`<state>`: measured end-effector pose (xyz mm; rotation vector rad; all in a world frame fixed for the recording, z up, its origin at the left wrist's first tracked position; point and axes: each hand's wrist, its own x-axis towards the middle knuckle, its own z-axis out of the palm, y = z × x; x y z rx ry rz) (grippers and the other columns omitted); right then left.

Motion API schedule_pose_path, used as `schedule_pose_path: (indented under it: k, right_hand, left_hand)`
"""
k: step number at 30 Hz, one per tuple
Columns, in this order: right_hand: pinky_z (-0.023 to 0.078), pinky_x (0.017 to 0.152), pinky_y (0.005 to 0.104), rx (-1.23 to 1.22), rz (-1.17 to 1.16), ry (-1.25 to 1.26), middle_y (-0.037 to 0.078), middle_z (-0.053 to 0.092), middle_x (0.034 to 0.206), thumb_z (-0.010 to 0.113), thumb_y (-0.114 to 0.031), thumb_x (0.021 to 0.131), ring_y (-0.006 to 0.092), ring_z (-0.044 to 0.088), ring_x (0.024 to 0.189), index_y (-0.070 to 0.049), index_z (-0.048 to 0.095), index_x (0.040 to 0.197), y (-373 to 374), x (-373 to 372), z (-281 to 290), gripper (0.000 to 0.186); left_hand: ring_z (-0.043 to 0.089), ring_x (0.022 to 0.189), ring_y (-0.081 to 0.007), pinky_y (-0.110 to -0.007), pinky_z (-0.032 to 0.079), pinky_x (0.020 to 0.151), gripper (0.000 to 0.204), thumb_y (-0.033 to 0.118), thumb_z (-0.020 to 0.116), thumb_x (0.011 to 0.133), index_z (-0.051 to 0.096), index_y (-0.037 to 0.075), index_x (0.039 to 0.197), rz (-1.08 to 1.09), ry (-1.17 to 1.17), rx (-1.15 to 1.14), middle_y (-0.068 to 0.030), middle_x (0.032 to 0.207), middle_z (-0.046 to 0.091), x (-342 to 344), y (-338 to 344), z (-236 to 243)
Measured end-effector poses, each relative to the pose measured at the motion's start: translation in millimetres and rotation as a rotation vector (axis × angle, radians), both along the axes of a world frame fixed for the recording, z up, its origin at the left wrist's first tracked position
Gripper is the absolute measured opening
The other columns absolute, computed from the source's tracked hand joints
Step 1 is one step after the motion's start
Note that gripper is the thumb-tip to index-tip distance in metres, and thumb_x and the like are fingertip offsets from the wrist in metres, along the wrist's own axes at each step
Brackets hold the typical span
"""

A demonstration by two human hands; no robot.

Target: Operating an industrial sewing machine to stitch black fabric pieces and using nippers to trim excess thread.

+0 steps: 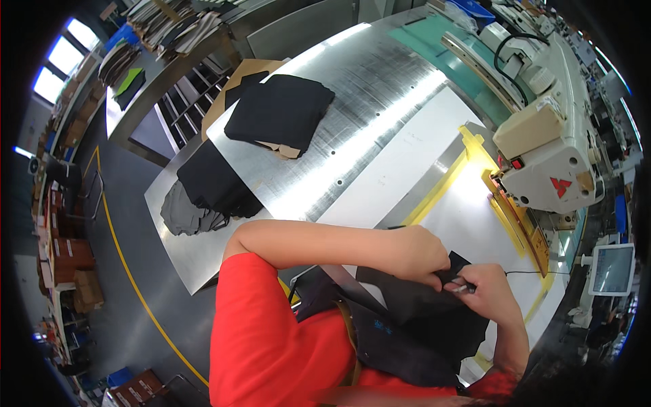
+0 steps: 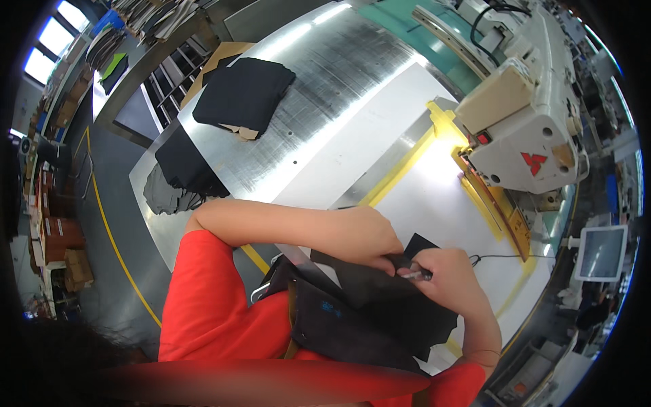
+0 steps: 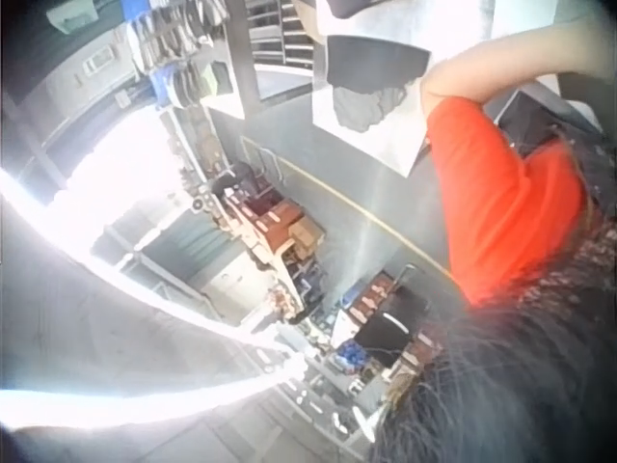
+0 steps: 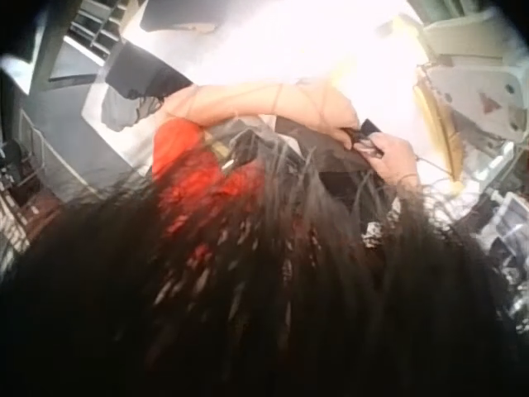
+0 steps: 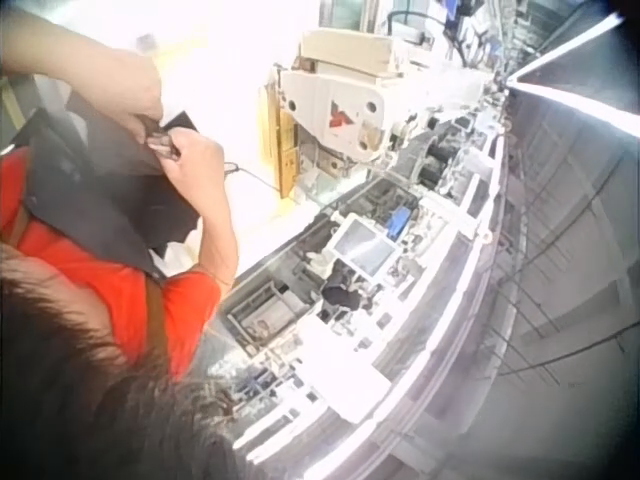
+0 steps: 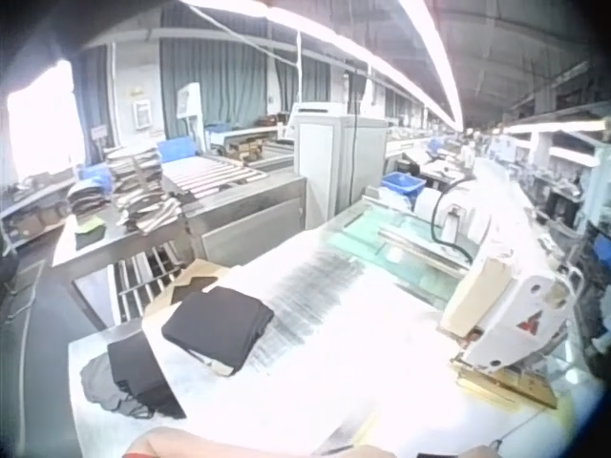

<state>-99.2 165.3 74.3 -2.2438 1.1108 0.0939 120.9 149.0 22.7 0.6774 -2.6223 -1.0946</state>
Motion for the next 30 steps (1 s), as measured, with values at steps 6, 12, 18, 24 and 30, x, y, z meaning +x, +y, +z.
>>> schedule_pose_path:
  k: [6, 12, 18, 24, 30]
  right_hand:
    - [0.038, 0.046, 0.0372, -0.136, 0.236, -0.034, 0.006, 0.051, 0.058, 0.076, -0.022, 0.075, 0.0278, 0.053, 0.051, -0.009, 0.053, 0.060, 42, 4, 27, 0.030]
    - [0.045, 0.065, 0.0345, -0.544, -0.193, 0.024, 0.010, 0.060, 0.073, 0.067, -0.027, 0.088, 0.0224, 0.056, 0.066, 0.000, 0.065, 0.086, 58, -81, 54, 0.027]
    - [0.049, 0.076, 0.0308, -0.674, -1.011, -0.485, 0.006, 0.065, 0.093, 0.052, -0.043, 0.098, 0.0168, 0.061, 0.083, 0.001, 0.061, 0.106, 25, -142, 74, 0.046]
    - [0.046, 0.075, 0.0259, -0.752, -0.712, -0.351, 0.002, 0.062, 0.092, 0.061, -0.029, 0.096, 0.0109, 0.054, 0.082, 0.000, 0.062, 0.101, 9, -103, 93, 0.029]
    - [0.045, 0.070, 0.0271, -0.666, -0.092, -0.188, 0.005, 0.059, 0.085, 0.075, -0.009, 0.077, 0.0170, 0.056, 0.081, -0.006, 0.063, 0.089, 39, -23, 105, 0.018]
  left_hand:
    - [0.063, 0.065, -0.0342, -0.045, 0.048, 0.056, 0.030, 0.035, 0.060, 0.088, 0.061, 0.005, 0.084, -0.074, 0.139, -0.120, -0.0120, 0.062, 0.061, 14, 39, 15]
    - [0.063, 0.066, -0.0343, -0.044, 0.049, 0.059, 0.030, 0.035, 0.059, 0.090, 0.062, 0.006, 0.085, 0.094, 0.241, -0.189, -0.0149, 0.064, 0.061, 80, 49, -14]
    - [0.063, 0.068, -0.0348, -0.043, 0.049, 0.062, 0.036, 0.039, 0.056, 0.092, 0.062, 0.003, 0.088, 0.590, 0.366, -0.228, -0.0169, 0.069, 0.062, 99, 42, -12]
    - [0.063, 0.083, -0.0312, -0.041, 0.049, 0.073, 0.038, 0.042, 0.060, 0.089, 0.062, 0.006, 0.098, 0.786, 0.185, -0.406, -0.0127, 0.083, 0.064, 63, -32, -40]
    - [0.058, 0.103, -0.0309, -0.041, 0.043, 0.092, 0.049, 0.049, 0.066, 0.083, 0.061, 0.008, 0.110, 0.543, 0.984, -0.433, -0.0117, 0.107, 0.060, 0, -20, 8]
